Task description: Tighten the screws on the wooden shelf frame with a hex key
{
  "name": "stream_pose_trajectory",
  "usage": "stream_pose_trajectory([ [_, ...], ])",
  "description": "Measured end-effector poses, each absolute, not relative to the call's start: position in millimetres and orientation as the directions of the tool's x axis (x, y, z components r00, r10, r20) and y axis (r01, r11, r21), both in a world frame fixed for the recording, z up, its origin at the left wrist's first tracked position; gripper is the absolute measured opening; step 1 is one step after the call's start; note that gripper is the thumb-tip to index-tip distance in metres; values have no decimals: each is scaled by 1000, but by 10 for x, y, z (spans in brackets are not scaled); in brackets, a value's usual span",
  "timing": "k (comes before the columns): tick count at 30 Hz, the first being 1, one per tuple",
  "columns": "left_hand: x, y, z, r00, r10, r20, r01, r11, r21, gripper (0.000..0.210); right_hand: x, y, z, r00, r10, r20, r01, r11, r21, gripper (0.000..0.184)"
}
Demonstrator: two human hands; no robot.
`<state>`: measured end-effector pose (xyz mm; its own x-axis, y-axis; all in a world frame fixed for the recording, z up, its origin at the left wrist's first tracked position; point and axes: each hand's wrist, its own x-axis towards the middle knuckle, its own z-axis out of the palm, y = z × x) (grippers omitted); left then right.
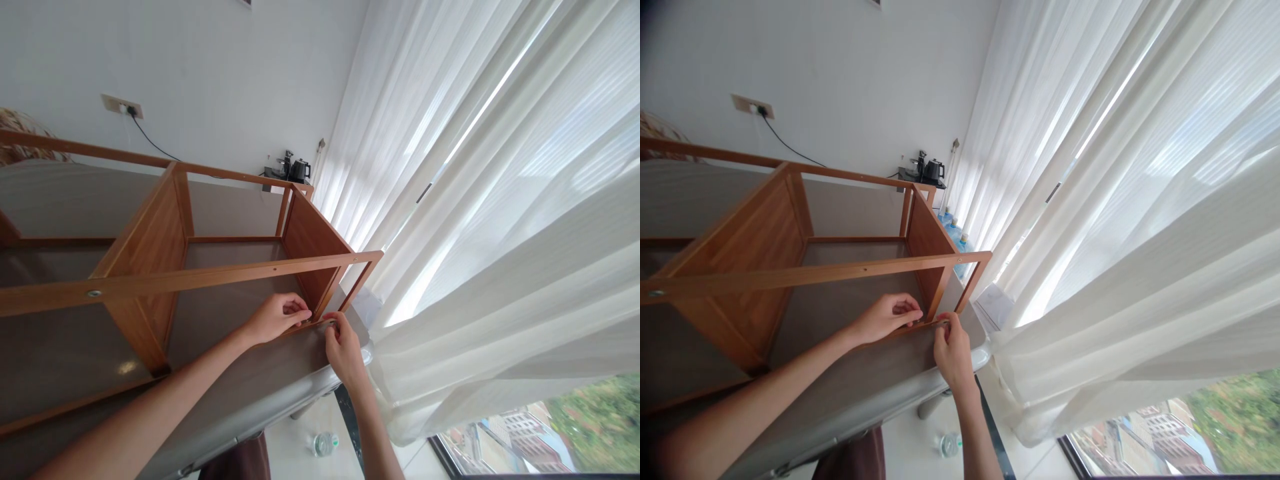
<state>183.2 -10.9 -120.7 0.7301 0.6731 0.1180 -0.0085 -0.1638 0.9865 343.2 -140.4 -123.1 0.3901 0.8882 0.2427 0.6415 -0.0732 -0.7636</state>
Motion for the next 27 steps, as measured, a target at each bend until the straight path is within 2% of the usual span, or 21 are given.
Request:
stream_pose_trajectory([
  [2, 1835, -153, -1154, 737, 667, 105, -18, -136, 991, 32, 3361, -1449, -1209, 383, 896, 224, 596, -55, -801, 18],
  [6, 1842, -238, -1110, 767, 637, 84, -6, -123, 992, 34, 3236, -1549, -1210, 348, 917, 196, 546, -28, -838, 28],
  [11, 1852, -218, -1161, 773, 627, 97, 11, -166, 986, 37, 3208, -1539, -1283, 394, 870, 295, 665, -48, -746, 28],
  [14, 1800, -186, -1139, 801, 589, 111, 63, -267, 962, 32, 3267, -1518, -1335, 421, 839, 344, 719, -77, -690, 33],
  [16, 1747, -176, -1098, 787, 601, 142, 140, -398, 907, 30, 3333, -1518, -1368, 438, 830, 347, 742, -115, -660, 36],
  [20, 1711, -155, -1022, 797, 563, 218, 274, -659, 700, 30, 3454, -1530, -1423, 386, 870, 305, 803, -154, -576, 38],
  [24, 1789, -110, -1017, 849, 493, 193, 306, -755, 580, 33, 3489, -1510, -1428, 367, 881, 298, 832, -168, -528, 40],
  [27, 1843, -109, -1048, 862, 462, 211, 316, -812, 491, 27, 3490, -1483, -1407, 385, 873, 299, 835, -191, -516, 42],
])
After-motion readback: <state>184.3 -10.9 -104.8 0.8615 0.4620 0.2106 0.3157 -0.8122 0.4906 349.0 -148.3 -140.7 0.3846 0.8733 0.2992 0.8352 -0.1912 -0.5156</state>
